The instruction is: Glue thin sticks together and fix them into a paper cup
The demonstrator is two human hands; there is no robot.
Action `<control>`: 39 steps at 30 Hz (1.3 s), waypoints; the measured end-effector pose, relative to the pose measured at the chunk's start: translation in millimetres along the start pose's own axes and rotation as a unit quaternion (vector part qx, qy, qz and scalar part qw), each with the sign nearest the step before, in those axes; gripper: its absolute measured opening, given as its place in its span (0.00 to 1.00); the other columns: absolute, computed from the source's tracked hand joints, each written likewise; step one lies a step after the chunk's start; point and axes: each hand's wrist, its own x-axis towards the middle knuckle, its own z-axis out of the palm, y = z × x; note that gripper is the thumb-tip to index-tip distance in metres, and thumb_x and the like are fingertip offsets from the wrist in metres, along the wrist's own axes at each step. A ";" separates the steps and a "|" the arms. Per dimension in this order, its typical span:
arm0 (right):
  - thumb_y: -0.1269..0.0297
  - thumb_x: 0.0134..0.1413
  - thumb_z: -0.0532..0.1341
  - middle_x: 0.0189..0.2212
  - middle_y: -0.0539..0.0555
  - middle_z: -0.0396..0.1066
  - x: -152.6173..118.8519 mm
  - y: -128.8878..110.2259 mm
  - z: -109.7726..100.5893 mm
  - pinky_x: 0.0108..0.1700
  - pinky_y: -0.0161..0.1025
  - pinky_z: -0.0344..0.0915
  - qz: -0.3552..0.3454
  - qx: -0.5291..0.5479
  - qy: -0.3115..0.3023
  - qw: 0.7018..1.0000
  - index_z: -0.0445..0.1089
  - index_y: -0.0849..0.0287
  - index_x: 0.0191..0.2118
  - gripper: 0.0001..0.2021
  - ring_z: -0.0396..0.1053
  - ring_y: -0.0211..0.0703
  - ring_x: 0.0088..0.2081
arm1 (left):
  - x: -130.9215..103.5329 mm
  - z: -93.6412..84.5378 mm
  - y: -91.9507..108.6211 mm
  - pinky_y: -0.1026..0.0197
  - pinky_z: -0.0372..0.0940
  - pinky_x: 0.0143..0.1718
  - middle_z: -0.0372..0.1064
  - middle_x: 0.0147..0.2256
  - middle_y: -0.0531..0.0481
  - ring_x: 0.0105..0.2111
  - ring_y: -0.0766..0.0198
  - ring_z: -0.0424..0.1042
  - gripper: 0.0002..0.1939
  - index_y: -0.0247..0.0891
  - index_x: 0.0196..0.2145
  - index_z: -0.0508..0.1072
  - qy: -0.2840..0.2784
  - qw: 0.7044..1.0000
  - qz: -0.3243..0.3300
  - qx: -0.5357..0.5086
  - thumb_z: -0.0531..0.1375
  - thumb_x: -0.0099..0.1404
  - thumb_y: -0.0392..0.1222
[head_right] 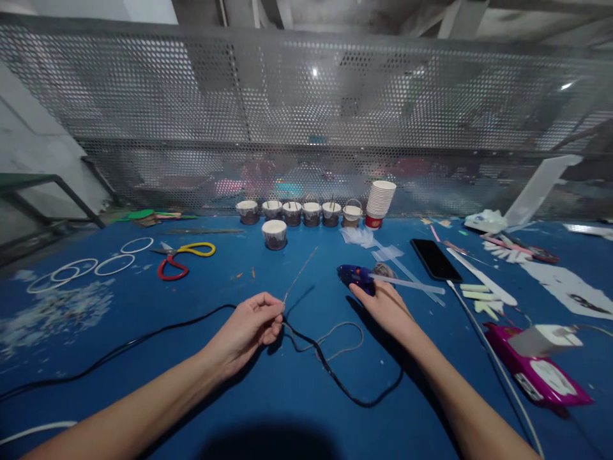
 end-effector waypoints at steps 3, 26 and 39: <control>0.49 0.48 0.55 0.34 0.60 0.72 -21.4 -0.6 -16.3 0.39 0.45 0.62 -0.004 -0.052 0.055 0.997 0.70 0.59 0.33 0.18 0.69 0.56 0.39 | -1.3 0.8 1.9 0.72 0.52 0.13 0.64 0.18 0.54 0.14 0.75 0.61 0.09 0.35 0.24 0.63 0.005 1.000 0.010 -0.002 0.63 0.51 0.36; 0.60 0.45 0.63 0.18 0.47 0.66 -41.4 -105.8 62.0 0.31 0.34 0.60 0.062 0.549 -0.092 0.828 0.70 0.62 0.24 0.09 0.63 0.35 0.23 | -2.7 3.9 -10.8 0.70 0.58 0.16 0.66 0.16 0.55 0.14 0.72 0.63 0.10 0.35 0.26 0.65 0.015 0.996 0.083 -0.002 0.63 0.52 0.40; 0.65 0.42 0.60 0.16 0.47 0.67 -40.1 -103.1 66.5 0.28 0.34 0.60 0.037 0.487 -0.025 0.872 0.67 0.60 0.20 0.06 0.64 0.36 0.21 | -4.0 4.9 -14.5 0.68 0.63 0.19 0.67 0.19 0.53 0.19 0.69 0.67 0.10 0.34 0.26 0.65 0.004 0.996 0.076 -0.034 0.64 0.51 0.40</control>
